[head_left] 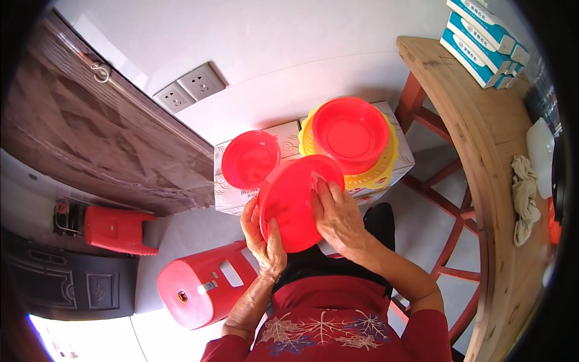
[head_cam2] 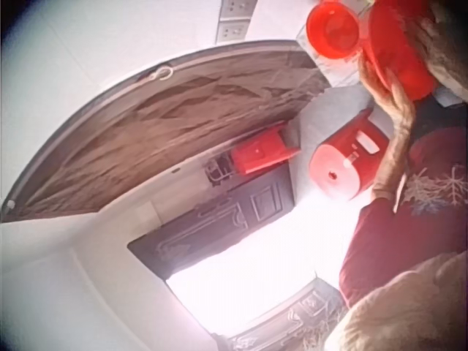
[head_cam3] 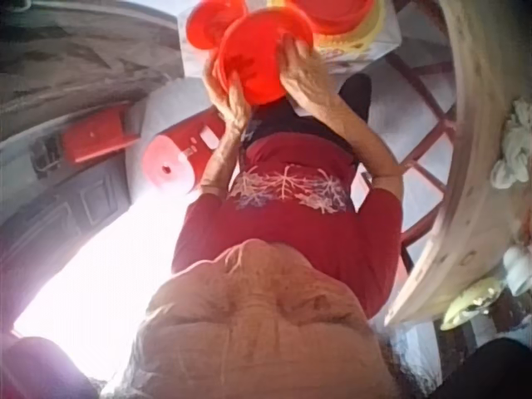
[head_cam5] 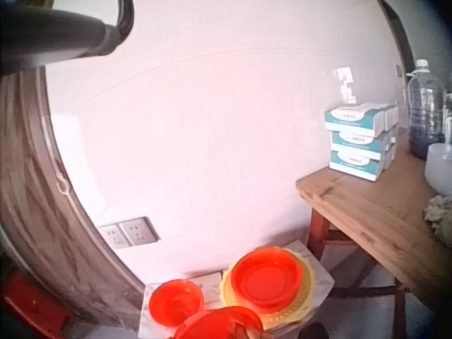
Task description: The person wipes the interior and exterior surfaces of red plastic bowls using a white cloth. They handle the bowls one at a time, rotating them to clean different sides, and place them back on a stack on a cardboard box.
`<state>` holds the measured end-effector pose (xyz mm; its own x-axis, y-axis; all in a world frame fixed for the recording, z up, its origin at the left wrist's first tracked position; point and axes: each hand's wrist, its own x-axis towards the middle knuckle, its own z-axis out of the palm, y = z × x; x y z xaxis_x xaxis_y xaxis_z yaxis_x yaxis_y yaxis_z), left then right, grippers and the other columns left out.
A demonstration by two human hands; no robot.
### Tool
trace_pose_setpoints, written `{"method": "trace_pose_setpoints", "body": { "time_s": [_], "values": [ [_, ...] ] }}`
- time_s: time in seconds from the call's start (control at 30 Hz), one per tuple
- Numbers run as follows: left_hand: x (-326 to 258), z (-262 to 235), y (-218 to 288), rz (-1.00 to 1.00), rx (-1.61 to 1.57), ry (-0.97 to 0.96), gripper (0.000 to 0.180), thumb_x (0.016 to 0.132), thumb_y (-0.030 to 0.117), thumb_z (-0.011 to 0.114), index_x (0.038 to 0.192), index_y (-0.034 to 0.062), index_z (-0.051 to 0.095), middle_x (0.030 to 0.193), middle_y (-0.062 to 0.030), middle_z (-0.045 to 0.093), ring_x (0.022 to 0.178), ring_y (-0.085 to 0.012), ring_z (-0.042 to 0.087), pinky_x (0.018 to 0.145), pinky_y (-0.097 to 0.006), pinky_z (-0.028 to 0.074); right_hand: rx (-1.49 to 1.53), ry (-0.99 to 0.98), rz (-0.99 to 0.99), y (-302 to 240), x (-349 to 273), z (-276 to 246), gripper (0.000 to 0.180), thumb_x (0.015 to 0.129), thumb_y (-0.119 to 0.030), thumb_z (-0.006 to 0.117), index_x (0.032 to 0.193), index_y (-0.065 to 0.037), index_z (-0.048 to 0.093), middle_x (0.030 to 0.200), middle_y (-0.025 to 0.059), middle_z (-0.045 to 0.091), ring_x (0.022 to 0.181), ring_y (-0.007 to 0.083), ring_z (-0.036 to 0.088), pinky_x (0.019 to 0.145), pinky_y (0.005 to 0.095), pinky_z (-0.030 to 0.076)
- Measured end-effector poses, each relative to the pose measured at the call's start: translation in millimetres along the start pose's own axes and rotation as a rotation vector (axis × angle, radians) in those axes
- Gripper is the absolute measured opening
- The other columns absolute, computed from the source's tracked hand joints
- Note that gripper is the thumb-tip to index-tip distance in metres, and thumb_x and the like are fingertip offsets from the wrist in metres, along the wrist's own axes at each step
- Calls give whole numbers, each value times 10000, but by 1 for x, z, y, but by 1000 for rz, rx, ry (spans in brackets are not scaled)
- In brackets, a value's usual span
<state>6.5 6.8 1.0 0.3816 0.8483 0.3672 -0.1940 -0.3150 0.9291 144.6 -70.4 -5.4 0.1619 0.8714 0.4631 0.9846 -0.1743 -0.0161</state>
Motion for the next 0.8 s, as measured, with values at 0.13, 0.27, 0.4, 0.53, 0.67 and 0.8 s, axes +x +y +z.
{"method": "trace_pose_setpoints", "body": {
  "time_s": [0.13,0.27,0.4,0.53,0.67,0.8],
  "values": [
    [-1,0,-8,-12,-44,60,441,890,47,476,1318,21,376,1218,-134,526,1139,-201,496,987,-336,376,222,-215,-188,-20,-16,1,467,685,-82,623,1126,62,568,1169,180,556,1012,294,517,871,369,411],
    [5,-12,-24,-152,-42,180,406,902,56,455,1298,42,371,1180,-134,534,1069,-189,521,931,-328,415,938,-166,-13,-44,-28,-13,320,731,-13,631,1040,6,548,1221,177,508,1073,311,501,912,392,408],
    [6,-23,-43,-413,-445,238,424,868,96,466,1285,37,422,1166,-130,541,1086,-259,543,933,-390,451,754,148,-60,-40,-26,-19,407,737,-14,680,1125,-51,564,1184,167,520,1039,323,525,879,392,457],
    [12,-17,-40,-534,-710,224,472,840,52,445,1311,53,411,1255,-133,507,1159,-305,516,941,-435,466,570,307,-100,-30,-18,-14,391,768,-86,688,1130,-21,552,1156,173,537,1042,291,545,911,378,461],
    [11,-28,-46,-689,-802,156,484,851,46,431,1333,57,386,1291,-141,496,1174,-322,511,986,-486,442,747,357,61,2,-7,-24,431,758,43,618,1175,-45,549,1124,163,534,937,313,554,855,377,441],
    [4,-32,-46,-1065,-959,87,417,900,141,445,1294,5,426,1252,-176,534,1145,-361,533,908,-580,468,1500,412,603,9,5,-43,324,831,64,500,1142,-22,531,1094,137,501,925,211,558,822,336,459]
  ]
}}
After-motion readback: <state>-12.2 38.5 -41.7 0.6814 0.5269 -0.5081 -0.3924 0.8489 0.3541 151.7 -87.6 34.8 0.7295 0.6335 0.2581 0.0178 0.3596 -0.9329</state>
